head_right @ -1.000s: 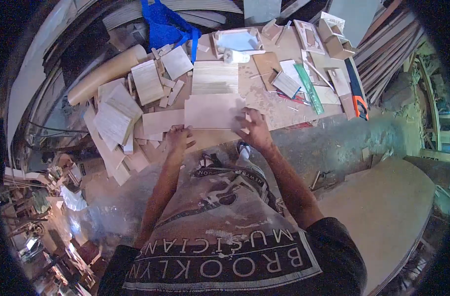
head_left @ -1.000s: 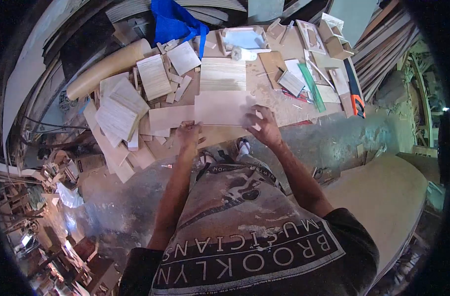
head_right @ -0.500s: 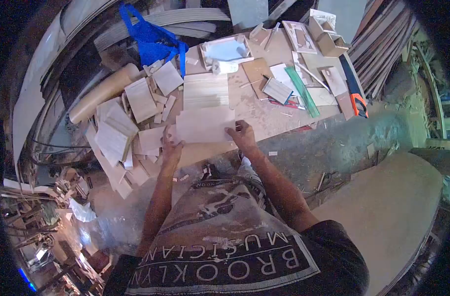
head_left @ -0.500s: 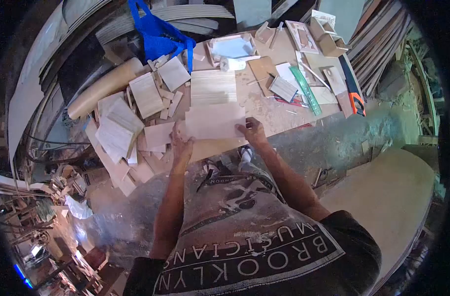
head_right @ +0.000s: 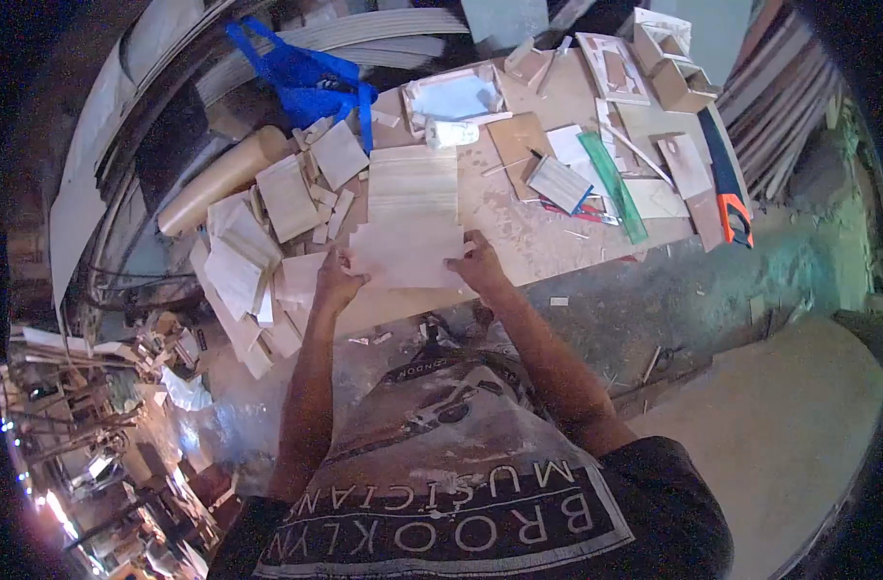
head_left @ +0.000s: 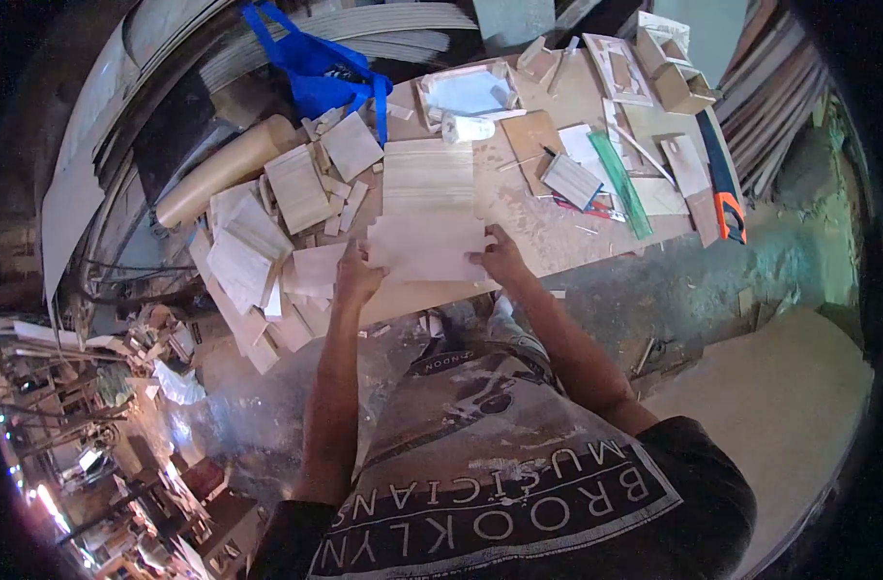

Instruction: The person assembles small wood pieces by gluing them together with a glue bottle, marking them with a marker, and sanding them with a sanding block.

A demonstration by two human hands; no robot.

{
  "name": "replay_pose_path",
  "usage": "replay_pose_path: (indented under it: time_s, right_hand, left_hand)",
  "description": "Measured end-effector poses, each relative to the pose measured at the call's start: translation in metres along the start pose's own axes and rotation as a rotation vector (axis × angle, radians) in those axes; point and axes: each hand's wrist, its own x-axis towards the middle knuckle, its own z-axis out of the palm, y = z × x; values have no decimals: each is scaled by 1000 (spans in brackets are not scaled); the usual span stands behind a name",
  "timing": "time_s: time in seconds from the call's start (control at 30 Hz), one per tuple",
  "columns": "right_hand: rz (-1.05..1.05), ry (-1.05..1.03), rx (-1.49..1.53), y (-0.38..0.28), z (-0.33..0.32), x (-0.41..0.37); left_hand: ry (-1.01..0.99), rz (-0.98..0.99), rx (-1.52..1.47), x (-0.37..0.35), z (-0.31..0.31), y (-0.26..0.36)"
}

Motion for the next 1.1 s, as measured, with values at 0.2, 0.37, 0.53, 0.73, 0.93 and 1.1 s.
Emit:
replay_pose_path:
  time_s: [0.2,0.37,0.53,0.73,0.93,1.1]
  right_hand:
    - [7,-235,176,-15,-11,5]
    - [47,-218,278,-1,-7,0]
    - [54,-136,296,1,0,0]
    - [0,-67,344,19,6,-2]
    - [0,20,596,25,10,-4]
    - [-84,-58,475,14,16,-8]
  left_hand:
    - [-449,-278,-328,21,-34,9]
    - [-489,-324,-663,18,-33,-4]
    - [-561,-263,-787,25,-26,-24]
    - [-614,-255,-844,26,-25,-27]
    - [-662,-230,-898,31,-21,-34]
    - [-701,-208,-936,33,-19,-37]
